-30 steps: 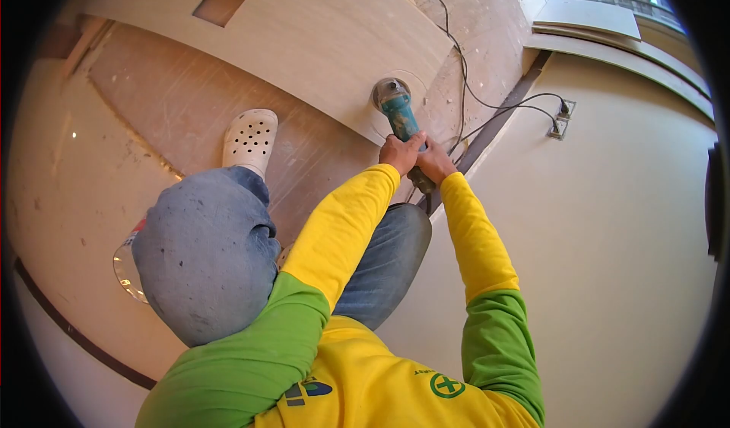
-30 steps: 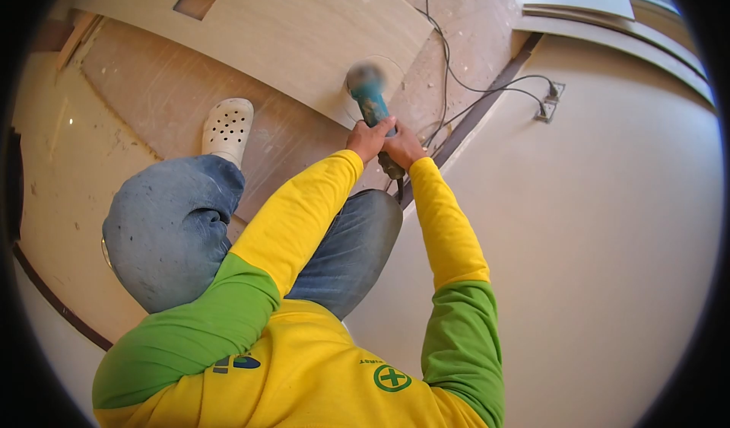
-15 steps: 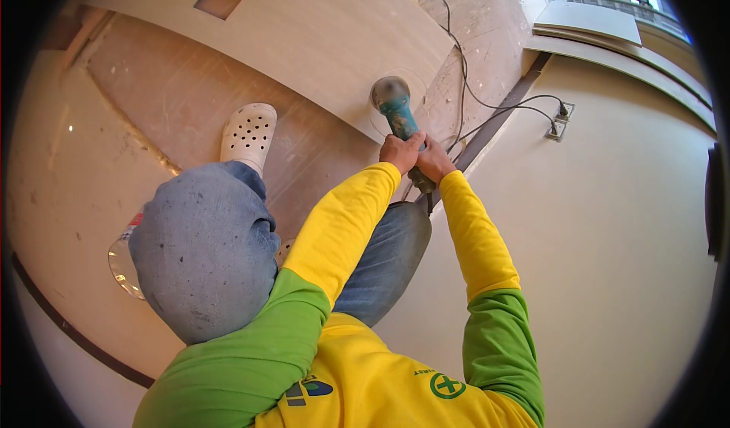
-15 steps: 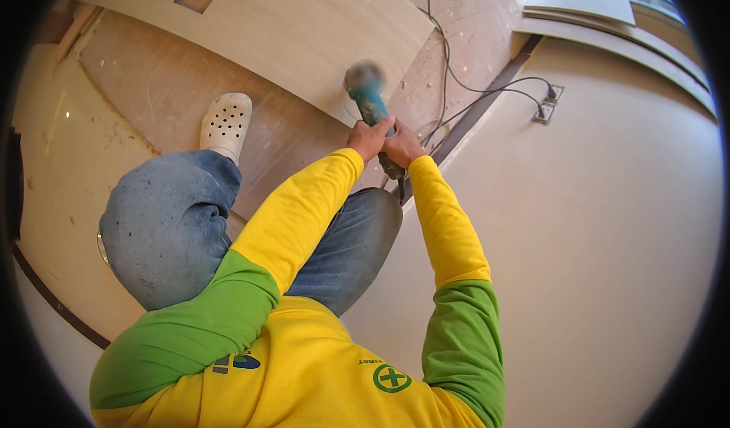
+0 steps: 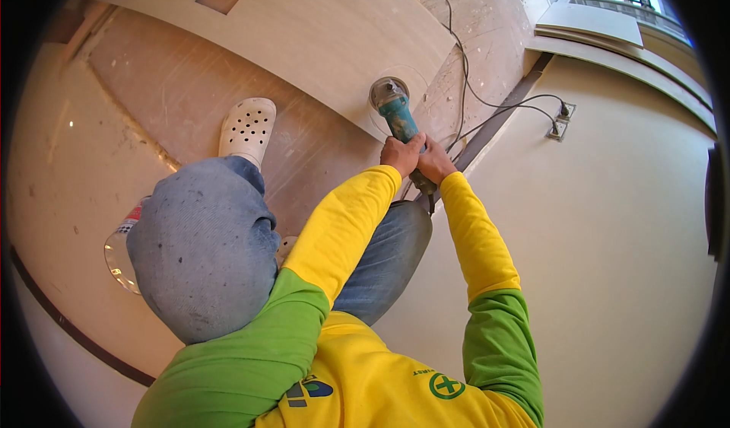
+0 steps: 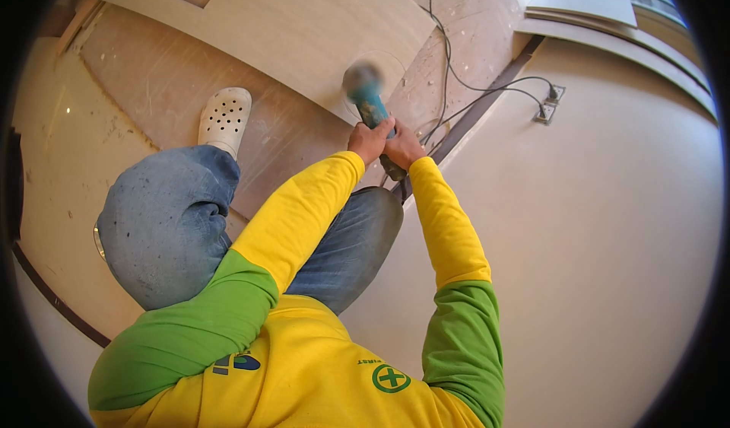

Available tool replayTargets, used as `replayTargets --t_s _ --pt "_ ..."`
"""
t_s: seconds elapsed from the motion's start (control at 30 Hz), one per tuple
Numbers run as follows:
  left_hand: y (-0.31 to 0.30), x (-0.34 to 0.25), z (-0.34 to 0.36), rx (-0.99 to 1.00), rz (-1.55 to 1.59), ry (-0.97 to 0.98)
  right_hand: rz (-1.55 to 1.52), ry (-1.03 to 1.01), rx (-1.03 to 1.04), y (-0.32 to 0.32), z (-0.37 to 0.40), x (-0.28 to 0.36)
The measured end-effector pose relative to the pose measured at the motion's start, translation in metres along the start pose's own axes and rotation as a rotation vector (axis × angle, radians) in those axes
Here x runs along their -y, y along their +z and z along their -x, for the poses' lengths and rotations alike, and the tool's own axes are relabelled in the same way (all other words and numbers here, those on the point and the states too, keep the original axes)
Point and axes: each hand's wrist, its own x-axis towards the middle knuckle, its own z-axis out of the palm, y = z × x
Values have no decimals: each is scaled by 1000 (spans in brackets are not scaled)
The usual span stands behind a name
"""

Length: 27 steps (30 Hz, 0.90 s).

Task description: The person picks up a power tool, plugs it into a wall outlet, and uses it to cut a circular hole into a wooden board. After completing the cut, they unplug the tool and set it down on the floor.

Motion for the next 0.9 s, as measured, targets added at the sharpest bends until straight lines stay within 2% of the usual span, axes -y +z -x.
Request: replayTargets --t_s 0.3,0.7,0.9 --pt "7 14 4 -6 7 23 84 -69 -35 1 -1 -19" --pt "18 29 5 39 113 14 187 -42 -18 -5 11 -14" --pt "30 38 1 70 234 21 239 -95 -9 -9 7 -26"
